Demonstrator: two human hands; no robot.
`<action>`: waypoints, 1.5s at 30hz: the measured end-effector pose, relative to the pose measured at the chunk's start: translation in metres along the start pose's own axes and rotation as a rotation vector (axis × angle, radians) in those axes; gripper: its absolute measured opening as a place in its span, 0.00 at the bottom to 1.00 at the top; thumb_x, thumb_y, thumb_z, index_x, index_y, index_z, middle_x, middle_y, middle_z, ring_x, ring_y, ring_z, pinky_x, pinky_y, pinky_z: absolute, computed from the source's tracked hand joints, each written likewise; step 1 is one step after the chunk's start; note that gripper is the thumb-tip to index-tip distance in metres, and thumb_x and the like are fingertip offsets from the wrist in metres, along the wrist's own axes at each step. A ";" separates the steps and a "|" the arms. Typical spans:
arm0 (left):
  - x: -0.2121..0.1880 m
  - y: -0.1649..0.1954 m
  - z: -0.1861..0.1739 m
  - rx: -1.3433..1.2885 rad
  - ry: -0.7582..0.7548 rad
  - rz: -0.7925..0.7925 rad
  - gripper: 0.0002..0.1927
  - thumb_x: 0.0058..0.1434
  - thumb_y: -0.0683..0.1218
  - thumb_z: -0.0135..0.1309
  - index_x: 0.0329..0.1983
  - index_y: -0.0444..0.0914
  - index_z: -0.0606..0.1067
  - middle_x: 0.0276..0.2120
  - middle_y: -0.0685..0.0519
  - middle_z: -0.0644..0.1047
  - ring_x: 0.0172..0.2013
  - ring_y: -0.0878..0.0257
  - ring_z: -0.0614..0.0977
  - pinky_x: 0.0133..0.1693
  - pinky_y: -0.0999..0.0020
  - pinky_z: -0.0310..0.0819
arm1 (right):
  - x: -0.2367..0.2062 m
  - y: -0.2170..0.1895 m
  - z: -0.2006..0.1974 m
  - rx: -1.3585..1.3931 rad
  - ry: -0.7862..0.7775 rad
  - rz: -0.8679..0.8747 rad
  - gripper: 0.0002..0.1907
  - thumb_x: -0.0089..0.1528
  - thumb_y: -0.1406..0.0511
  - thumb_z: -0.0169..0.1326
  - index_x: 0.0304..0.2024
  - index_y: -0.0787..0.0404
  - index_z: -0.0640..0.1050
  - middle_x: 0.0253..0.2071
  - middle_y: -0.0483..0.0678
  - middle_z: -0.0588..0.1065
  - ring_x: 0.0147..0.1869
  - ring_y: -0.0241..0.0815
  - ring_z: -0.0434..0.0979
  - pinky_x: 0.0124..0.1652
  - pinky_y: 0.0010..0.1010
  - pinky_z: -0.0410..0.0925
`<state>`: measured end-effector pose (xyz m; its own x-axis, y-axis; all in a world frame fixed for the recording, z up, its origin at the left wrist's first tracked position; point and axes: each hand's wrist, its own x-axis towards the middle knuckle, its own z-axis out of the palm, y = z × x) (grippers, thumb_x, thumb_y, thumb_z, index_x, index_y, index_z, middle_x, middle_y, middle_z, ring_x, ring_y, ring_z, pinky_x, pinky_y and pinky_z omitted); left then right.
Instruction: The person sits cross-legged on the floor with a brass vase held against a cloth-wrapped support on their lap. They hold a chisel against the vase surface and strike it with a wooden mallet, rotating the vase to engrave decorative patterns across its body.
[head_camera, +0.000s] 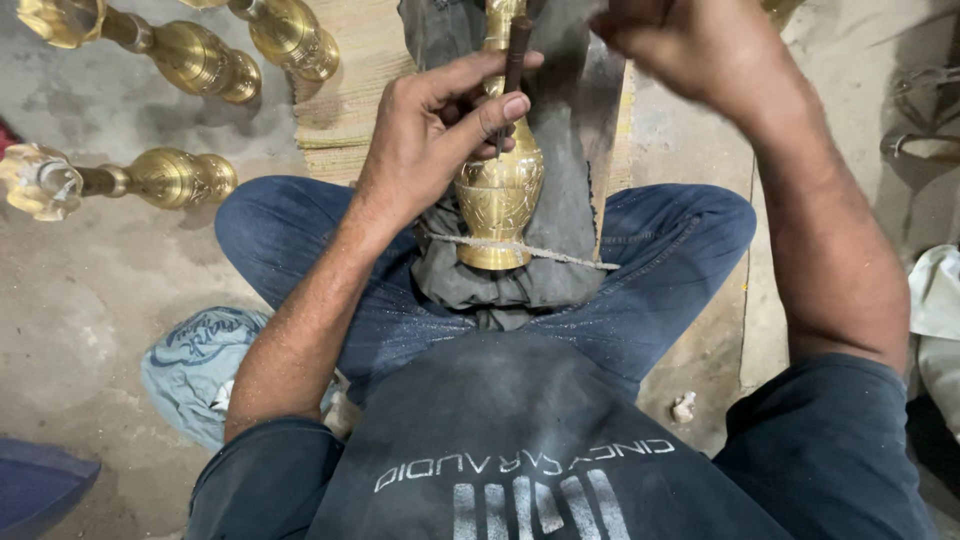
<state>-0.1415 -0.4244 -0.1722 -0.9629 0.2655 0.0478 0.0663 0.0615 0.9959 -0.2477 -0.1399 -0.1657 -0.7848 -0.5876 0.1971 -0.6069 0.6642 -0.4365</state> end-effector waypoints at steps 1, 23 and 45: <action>0.002 -0.002 -0.004 0.008 -0.005 0.010 0.20 0.73 0.50 0.59 0.66 0.41 0.76 0.32 0.60 0.78 0.35 0.74 0.83 0.36 0.78 0.81 | 0.003 -0.002 0.002 -0.184 -0.022 -0.106 0.12 0.65 0.69 0.67 0.44 0.72 0.80 0.34 0.54 0.78 0.37 0.48 0.79 0.35 0.36 0.71; 0.025 -0.035 -0.003 -0.025 -0.024 0.007 0.21 0.74 0.51 0.56 0.66 0.38 0.75 0.32 0.59 0.79 0.37 0.74 0.82 0.38 0.78 0.79 | 0.010 0.027 0.019 0.246 -0.070 0.230 0.22 0.72 0.66 0.64 0.36 0.73 0.66 0.28 0.58 0.64 0.32 0.56 0.66 0.32 0.43 0.61; 0.044 -0.079 -0.054 -0.045 0.041 0.010 0.19 0.71 0.48 0.57 0.61 0.36 0.78 0.38 0.55 0.82 0.37 0.72 0.83 0.41 0.74 0.82 | 0.072 -0.024 0.038 0.000 0.044 -0.001 0.17 0.64 0.68 0.64 0.48 0.63 0.70 0.37 0.53 0.77 0.40 0.51 0.80 0.39 0.46 0.70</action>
<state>-0.2030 -0.4702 -0.2450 -0.9722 0.2262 0.0599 0.0650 0.0151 0.9978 -0.2852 -0.2160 -0.1741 -0.7892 -0.5671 0.2358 -0.6075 0.6640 -0.4360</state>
